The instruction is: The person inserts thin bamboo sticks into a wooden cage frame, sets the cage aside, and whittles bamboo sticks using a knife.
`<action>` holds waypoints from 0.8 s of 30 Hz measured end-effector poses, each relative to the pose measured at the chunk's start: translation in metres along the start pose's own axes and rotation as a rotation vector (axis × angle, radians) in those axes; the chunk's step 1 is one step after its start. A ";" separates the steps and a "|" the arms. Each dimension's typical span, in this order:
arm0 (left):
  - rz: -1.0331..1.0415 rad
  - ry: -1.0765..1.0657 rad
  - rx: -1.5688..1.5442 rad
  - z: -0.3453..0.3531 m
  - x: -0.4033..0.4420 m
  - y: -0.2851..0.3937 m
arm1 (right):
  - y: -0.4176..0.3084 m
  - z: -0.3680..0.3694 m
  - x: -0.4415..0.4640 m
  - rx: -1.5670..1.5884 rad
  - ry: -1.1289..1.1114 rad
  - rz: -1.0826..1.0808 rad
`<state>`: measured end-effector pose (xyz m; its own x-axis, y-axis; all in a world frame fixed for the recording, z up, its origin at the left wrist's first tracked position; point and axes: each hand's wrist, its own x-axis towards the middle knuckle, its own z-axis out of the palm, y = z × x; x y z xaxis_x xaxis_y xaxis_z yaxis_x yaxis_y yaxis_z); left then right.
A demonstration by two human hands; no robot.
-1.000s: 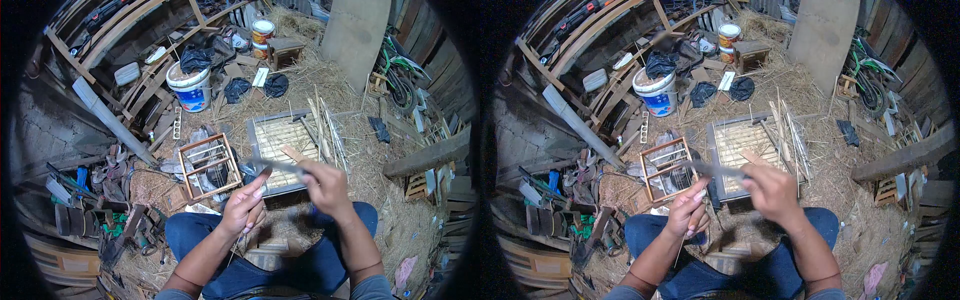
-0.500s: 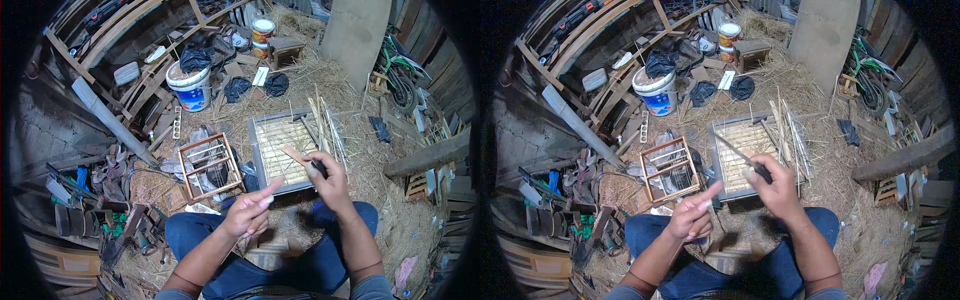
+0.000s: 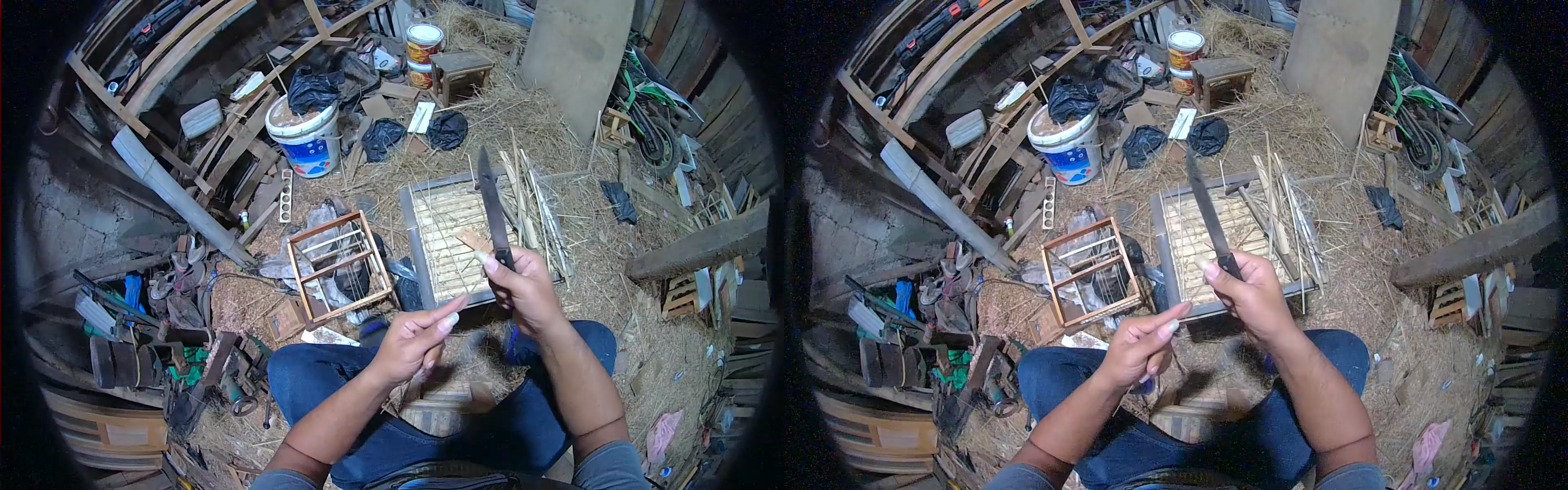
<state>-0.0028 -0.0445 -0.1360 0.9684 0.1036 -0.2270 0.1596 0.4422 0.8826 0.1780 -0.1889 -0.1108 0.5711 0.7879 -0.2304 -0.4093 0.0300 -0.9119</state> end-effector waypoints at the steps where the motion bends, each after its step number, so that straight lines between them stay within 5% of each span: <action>1: 0.001 -0.001 0.001 0.000 -0.001 -0.001 | 0.001 0.002 0.000 0.000 0.000 -0.001; 5: -0.024 0.086 -0.107 0.001 -0.003 0.005 | 0.012 0.006 -0.003 -0.276 0.195 -0.439; 8: -0.023 0.105 -0.252 -0.002 -0.003 0.003 | -0.001 0.018 -0.022 -1.049 0.153 -0.556; 15: -0.007 0.032 -0.443 -0.001 -0.005 0.006 | 0.013 0.020 -0.019 -1.185 0.118 -0.799; 18: 0.023 0.005 -0.396 -0.004 -0.006 0.005 | 0.004 0.008 -0.012 -1.226 0.301 -0.657; 24: 0.024 0.041 -0.365 -0.004 -0.005 0.005 | 0.004 0.017 -0.022 -1.197 0.160 -0.725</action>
<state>-0.0072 -0.0395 -0.1320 0.9614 0.1496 -0.2310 0.0514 0.7271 0.6847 0.1515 -0.1953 -0.1037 0.4977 0.7436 0.4465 0.8051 -0.2046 -0.5567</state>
